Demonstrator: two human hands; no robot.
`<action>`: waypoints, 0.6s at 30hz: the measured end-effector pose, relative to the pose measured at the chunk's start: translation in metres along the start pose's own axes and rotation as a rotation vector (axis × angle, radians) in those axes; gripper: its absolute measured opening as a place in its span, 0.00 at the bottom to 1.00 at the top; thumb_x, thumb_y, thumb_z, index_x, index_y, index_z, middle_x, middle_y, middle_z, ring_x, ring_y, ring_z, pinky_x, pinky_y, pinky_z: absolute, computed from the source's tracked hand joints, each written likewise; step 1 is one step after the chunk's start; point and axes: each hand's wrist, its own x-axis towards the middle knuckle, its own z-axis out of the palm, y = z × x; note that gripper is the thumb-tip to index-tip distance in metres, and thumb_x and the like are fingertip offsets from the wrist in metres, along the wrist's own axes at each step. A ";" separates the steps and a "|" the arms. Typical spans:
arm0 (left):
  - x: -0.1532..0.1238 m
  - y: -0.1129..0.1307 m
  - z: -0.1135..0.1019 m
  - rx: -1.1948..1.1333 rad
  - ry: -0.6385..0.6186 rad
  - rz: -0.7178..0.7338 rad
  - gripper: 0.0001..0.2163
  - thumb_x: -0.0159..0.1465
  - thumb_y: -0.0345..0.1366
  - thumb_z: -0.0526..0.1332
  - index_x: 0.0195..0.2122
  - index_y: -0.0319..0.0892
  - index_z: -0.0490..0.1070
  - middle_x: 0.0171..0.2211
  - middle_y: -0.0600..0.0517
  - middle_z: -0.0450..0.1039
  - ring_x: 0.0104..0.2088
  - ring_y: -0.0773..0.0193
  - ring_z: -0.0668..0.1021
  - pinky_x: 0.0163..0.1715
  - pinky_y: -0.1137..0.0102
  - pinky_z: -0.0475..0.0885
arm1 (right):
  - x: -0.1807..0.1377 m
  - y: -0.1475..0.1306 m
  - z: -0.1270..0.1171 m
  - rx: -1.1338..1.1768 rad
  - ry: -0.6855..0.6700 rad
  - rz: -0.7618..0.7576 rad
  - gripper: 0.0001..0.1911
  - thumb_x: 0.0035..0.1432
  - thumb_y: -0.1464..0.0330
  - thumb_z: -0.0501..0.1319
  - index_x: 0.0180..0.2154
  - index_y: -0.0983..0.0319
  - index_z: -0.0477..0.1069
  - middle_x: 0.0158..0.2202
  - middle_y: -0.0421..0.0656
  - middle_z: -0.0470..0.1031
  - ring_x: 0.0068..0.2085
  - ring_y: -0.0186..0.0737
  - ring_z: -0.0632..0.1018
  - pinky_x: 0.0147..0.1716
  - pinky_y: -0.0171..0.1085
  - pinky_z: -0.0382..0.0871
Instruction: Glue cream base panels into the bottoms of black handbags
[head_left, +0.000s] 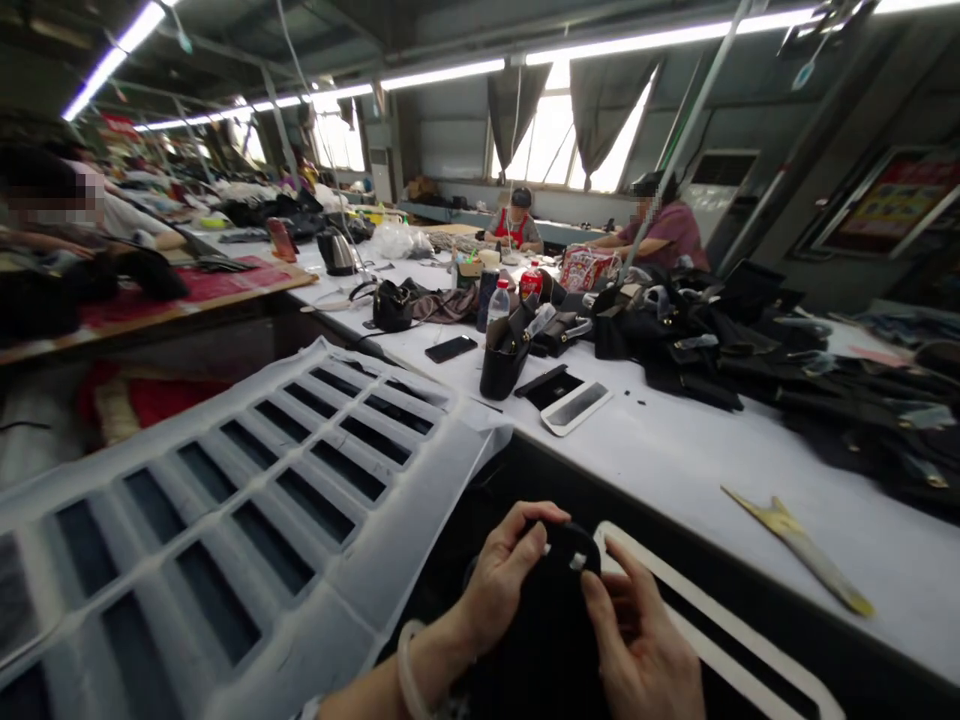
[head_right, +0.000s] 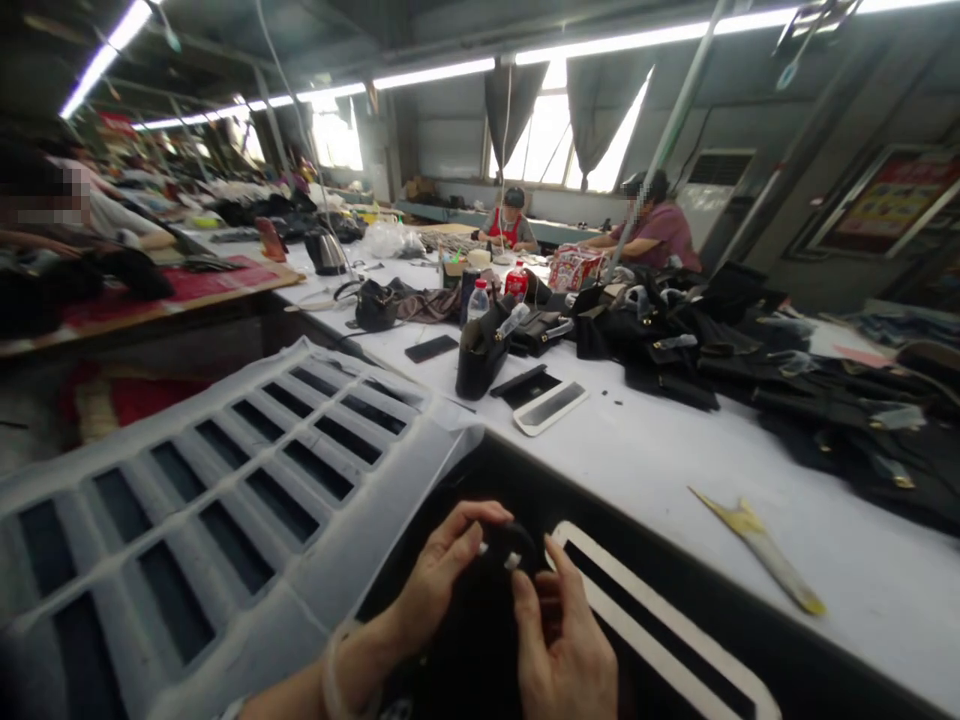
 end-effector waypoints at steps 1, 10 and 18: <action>-0.001 0.000 0.000 -0.004 -0.003 -0.001 0.13 0.70 0.43 0.54 0.47 0.42 0.73 0.49 0.47 0.73 0.51 0.56 0.73 0.55 0.65 0.64 | 0.003 -0.002 -0.004 -0.003 -0.011 -0.066 0.30 0.60 0.48 0.58 0.59 0.55 0.67 0.42 0.44 0.80 0.34 0.41 0.81 0.27 0.33 0.75; 0.002 0.003 0.003 0.056 -0.040 0.044 0.12 0.71 0.42 0.53 0.46 0.44 0.72 0.48 0.48 0.74 0.53 0.57 0.73 0.56 0.64 0.64 | 0.020 0.002 0.005 -0.173 0.170 -0.645 0.17 0.65 0.67 0.61 0.55 0.53 0.71 0.56 0.41 0.72 0.56 0.42 0.73 0.54 0.40 0.71; 0.007 0.003 0.001 0.153 -0.074 0.072 0.17 0.72 0.47 0.49 0.43 0.42 0.71 0.45 0.47 0.76 0.47 0.58 0.77 0.48 0.65 0.68 | 0.023 0.005 0.013 -0.138 0.319 -0.849 0.15 0.61 0.77 0.61 0.46 0.56 0.77 0.45 0.39 0.80 0.53 0.47 0.75 0.49 0.44 0.72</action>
